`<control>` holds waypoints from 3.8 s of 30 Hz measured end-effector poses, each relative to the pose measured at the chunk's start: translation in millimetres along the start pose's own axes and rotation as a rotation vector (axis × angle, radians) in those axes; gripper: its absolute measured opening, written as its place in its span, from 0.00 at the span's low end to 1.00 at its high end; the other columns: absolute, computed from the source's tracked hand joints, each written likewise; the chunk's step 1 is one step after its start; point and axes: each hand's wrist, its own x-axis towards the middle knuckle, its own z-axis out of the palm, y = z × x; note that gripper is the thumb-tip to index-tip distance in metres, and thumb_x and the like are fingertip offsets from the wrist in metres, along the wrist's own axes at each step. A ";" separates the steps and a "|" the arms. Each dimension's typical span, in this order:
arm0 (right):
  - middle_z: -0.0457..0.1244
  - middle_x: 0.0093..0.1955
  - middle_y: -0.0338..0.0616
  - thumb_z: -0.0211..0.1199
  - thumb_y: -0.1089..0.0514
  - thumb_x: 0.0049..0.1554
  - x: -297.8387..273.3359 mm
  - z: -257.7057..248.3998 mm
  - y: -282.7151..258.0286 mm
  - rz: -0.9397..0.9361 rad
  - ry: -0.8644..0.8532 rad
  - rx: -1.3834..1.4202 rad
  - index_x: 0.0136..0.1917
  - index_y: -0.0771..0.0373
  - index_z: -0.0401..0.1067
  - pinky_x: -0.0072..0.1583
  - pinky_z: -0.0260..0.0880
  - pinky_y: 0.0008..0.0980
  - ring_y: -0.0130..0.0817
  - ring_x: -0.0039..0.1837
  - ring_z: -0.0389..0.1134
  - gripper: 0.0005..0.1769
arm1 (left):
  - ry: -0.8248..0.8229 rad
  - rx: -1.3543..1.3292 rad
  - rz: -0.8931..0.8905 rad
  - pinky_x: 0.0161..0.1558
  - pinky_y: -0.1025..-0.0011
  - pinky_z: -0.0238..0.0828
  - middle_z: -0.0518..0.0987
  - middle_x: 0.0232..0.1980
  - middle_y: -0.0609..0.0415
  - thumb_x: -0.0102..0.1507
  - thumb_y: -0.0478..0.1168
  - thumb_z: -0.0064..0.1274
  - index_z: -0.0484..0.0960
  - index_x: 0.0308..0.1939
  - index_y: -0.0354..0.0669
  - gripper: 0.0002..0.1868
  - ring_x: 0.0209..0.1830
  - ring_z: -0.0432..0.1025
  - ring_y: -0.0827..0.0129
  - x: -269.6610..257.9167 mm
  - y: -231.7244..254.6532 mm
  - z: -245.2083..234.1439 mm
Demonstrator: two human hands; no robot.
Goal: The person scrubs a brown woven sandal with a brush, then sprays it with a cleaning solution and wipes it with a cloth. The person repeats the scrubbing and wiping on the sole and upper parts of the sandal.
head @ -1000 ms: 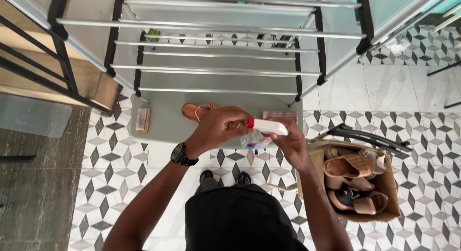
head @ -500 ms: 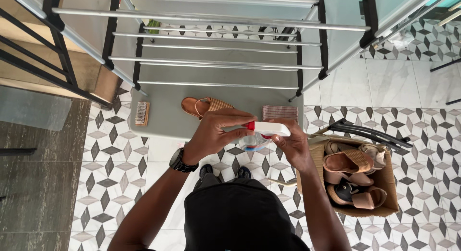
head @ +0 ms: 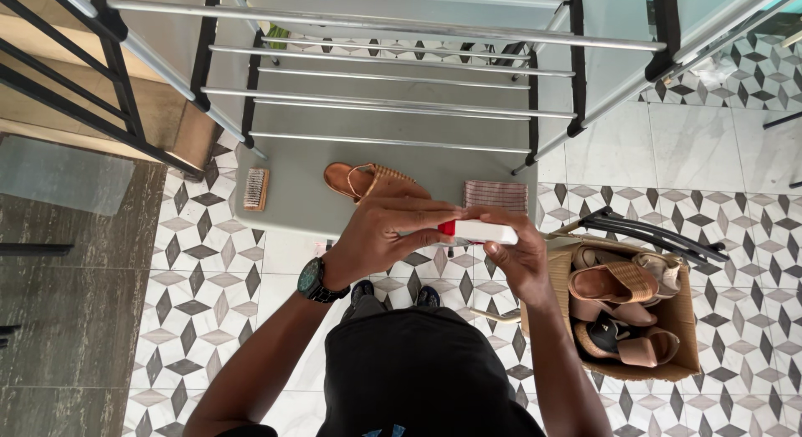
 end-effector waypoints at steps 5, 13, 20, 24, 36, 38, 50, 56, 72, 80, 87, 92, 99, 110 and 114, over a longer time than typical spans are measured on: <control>0.67 0.66 0.54 0.61 0.60 0.65 -3.5 2.0 -1.6 0.069 0.058 0.037 0.66 0.59 0.69 0.39 0.71 0.21 0.21 0.44 0.69 0.17 | 0.005 0.033 0.034 0.58 0.66 0.69 0.85 0.55 0.68 0.60 0.45 0.65 0.85 0.58 0.57 0.20 0.50 0.73 0.70 0.5 0.0 2.0; 0.68 0.65 0.55 0.62 0.61 0.64 -7.9 0.3 4.0 0.071 0.074 0.037 0.66 0.60 0.70 0.46 0.76 0.27 0.27 0.50 0.71 0.17 | -0.027 -0.001 0.008 0.60 0.65 0.68 0.86 0.52 0.63 0.61 0.46 0.66 0.86 0.56 0.52 0.19 0.51 0.75 0.69 3.7 5.2 -2.8; 0.66 0.66 0.56 0.60 0.65 0.65 -8.4 3.1 -1.3 0.095 0.070 0.028 0.67 0.63 0.68 0.63 0.78 0.39 0.39 0.66 0.70 0.17 | -0.013 -0.199 -0.173 0.53 0.67 0.75 0.87 0.46 0.55 0.63 0.46 0.65 0.87 0.49 0.44 0.15 0.48 0.80 0.68 4.1 8.0 2.5; 0.70 0.62 0.56 0.61 0.65 0.62 -14.1 -0.7 6.8 0.281 0.125 -0.020 0.67 0.62 0.69 0.49 0.77 0.36 0.35 0.55 0.72 0.19 | 0.000 -0.180 -0.185 0.54 0.66 0.74 0.86 0.47 0.53 0.63 0.47 0.64 0.86 0.50 0.41 0.16 0.50 0.79 0.67 0.0 2.0 8.2; 0.68 0.59 0.48 0.73 0.60 0.52 4.1 -12.1 32.6 0.296 -0.207 0.035 0.66 0.63 0.69 0.59 0.78 0.40 0.38 0.62 0.71 0.29 | -0.073 -0.295 -0.122 0.58 0.66 0.73 0.85 0.47 0.58 0.63 0.47 0.65 0.87 0.52 0.47 0.16 0.51 0.75 0.69 9.3 -30.6 44.9; 0.72 0.53 0.46 0.71 0.59 0.57 0.3 -5.8 32.5 0.439 -0.168 -0.097 0.61 0.63 0.74 0.55 0.79 0.36 0.35 0.57 0.75 0.19 | -0.076 -0.325 -0.224 0.56 0.66 0.73 0.85 0.46 0.58 0.62 0.47 0.66 0.88 0.51 0.48 0.16 0.50 0.75 0.70 7.5 -29.4 44.6; 0.73 0.46 0.44 0.72 0.60 0.57 -3.9 0.8 16.5 0.280 -0.170 -0.256 0.58 0.63 0.76 0.45 0.80 0.28 0.31 0.46 0.76 0.16 | -0.102 -0.486 -0.271 0.59 0.66 0.75 0.85 0.52 0.61 0.63 0.51 0.64 0.87 0.52 0.50 0.17 0.56 0.77 0.71 -11.6 -38.4 49.1; 0.71 0.56 0.47 0.70 0.57 0.57 3.9 8.5 21.3 0.445 -0.072 -0.165 0.64 0.62 0.72 0.50 0.79 0.33 0.31 0.50 0.74 0.23 | -0.181 -0.536 -0.450 0.53 0.68 0.76 0.80 0.63 0.57 0.68 0.54 0.52 0.75 0.64 0.52 0.23 0.57 0.77 0.69 -25.1 -110.7 69.1; 0.71 0.58 0.57 0.66 0.47 0.59 -34.1 -5.0 39.2 0.483 0.178 0.001 0.62 0.70 0.73 0.57 0.78 0.40 0.41 0.49 0.77 0.26 | -0.332 1.003 -0.469 0.65 0.52 0.64 0.71 0.66 0.39 0.65 0.40 0.57 0.75 0.61 0.40 0.21 0.70 0.65 0.50 -201.9 -294.2 72.0; 0.69 0.59 0.55 0.67 0.49 0.58 -38.1 -9.1 38.5 0.525 0.261 0.063 0.67 0.69 0.68 0.53 0.79 0.37 0.39 0.49 0.76 0.30 | -0.271 1.036 -0.496 0.68 0.48 0.60 0.62 0.74 0.38 0.56 0.45 0.68 0.79 0.54 0.44 0.24 0.73 0.58 0.43 -176.9 -308.8 79.7; 0.70 0.59 0.55 0.68 0.50 0.59 -44.0 -9.6 42.9 0.516 0.288 0.027 0.67 0.69 0.70 0.52 0.80 0.38 0.40 0.49 0.76 0.29 | -0.270 0.920 -0.301 0.73 0.39 0.51 0.60 0.75 0.43 0.58 0.47 0.68 0.85 0.37 0.52 0.09 0.74 0.55 0.47 -170.6 -320.9 73.6; 0.70 0.58 0.56 0.68 0.49 0.58 -47.6 -13.4 52.9 0.538 0.278 0.021 0.65 0.71 0.69 0.51 0.79 0.39 0.41 0.48 0.75 0.30 | -0.344 0.685 -0.344 0.73 0.43 0.49 0.60 0.78 0.48 0.61 0.48 0.63 0.82 0.34 0.48 0.10 0.76 0.55 0.49 -158.8 -288.8 70.2; 0.71 0.56 0.54 0.54 0.33 0.63 -41.4 -20.0 55.3 0.496 0.189 -0.029 0.67 0.73 0.70 0.50 0.77 0.38 0.39 0.46 0.76 0.40 | -0.161 0.191 -0.827 0.38 0.66 0.78 0.75 0.64 0.49 0.72 0.50 0.38 0.74 0.51 0.39 0.19 0.36 0.74 0.65 -118.0 -240.5 85.1; 0.71 0.46 0.50 0.52 0.33 0.65 9.6 -35.6 37.0 0.383 0.099 -0.267 0.65 0.71 0.72 0.46 0.75 0.36 0.33 0.41 0.74 0.38 | 0.394 -0.639 -0.821 0.35 0.78 0.69 0.68 0.32 0.64 0.70 0.56 0.49 0.71 0.40 0.45 0.18 0.30 0.64 0.81 -89.5 -165.7 97.1; 0.72 0.46 0.46 0.48 0.32 0.64 44.7 -30.2 10.4 0.452 0.145 -0.345 0.63 0.70 0.73 0.36 0.73 0.31 0.30 0.32 0.70 0.39 | 0.431 -0.680 -0.852 0.38 0.81 0.69 0.70 0.33 0.64 0.70 0.57 0.49 0.72 0.41 0.45 0.19 0.32 0.64 0.83 -69.1 -136.9 82.5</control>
